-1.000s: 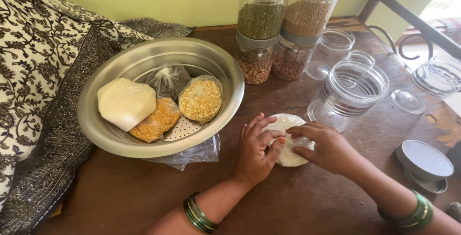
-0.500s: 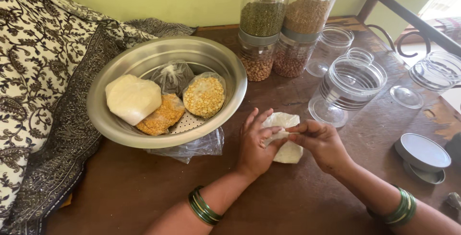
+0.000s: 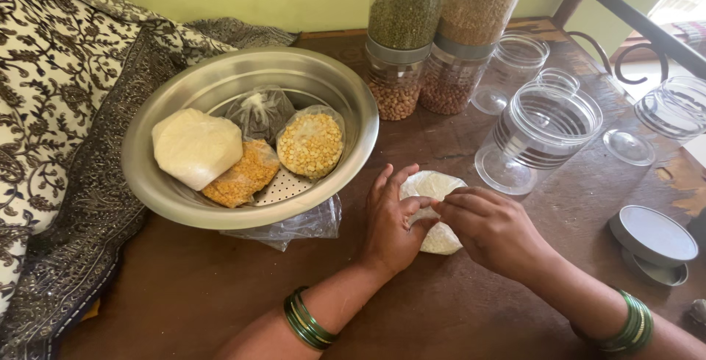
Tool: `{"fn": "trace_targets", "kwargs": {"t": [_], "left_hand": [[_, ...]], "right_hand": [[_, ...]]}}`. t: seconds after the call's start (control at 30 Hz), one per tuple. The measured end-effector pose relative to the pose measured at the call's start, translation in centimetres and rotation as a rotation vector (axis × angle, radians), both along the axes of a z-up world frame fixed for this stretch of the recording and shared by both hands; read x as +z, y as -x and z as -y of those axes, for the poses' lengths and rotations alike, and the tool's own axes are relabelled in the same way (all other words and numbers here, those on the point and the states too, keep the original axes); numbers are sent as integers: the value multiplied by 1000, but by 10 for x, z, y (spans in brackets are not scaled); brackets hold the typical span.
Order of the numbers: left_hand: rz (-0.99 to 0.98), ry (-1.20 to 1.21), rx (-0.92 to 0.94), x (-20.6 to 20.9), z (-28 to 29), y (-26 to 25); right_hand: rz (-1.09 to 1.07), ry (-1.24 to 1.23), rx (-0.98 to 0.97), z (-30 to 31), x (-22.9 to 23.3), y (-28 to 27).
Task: The person unties plastic bags containing various grains and pulses, showing the contents to the camera before pouring sago pearls into a clear plastic jar and securing the lid.
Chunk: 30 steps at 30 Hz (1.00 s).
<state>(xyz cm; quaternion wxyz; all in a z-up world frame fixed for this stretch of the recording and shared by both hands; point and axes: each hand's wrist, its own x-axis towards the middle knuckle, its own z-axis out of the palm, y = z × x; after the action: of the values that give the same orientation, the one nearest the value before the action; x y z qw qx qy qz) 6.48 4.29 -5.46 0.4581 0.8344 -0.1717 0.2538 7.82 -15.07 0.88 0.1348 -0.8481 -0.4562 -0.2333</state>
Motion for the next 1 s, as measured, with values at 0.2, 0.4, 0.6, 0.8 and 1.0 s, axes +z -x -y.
{"fn": "trace_targets", "kwargs": {"t": [0.2,0.4,0.6,0.8,1.0], "left_hand": [[83,-16,58,1,0,-3],[94,-20,65,0,-1,-4],[126,-38,10,2,-3,-1],[120,72,-65,3,-6,0],[75,105,-66,-1,-2,-3]], "right_hand": [[217,250,3,-19,23,6],[313,279,-76,-24,8,7],[12,53,-106,-6,-9,-8],[-689,-305,-327,11,-36,-28],[-1149,-634,-60,19,-48,-50]]}}
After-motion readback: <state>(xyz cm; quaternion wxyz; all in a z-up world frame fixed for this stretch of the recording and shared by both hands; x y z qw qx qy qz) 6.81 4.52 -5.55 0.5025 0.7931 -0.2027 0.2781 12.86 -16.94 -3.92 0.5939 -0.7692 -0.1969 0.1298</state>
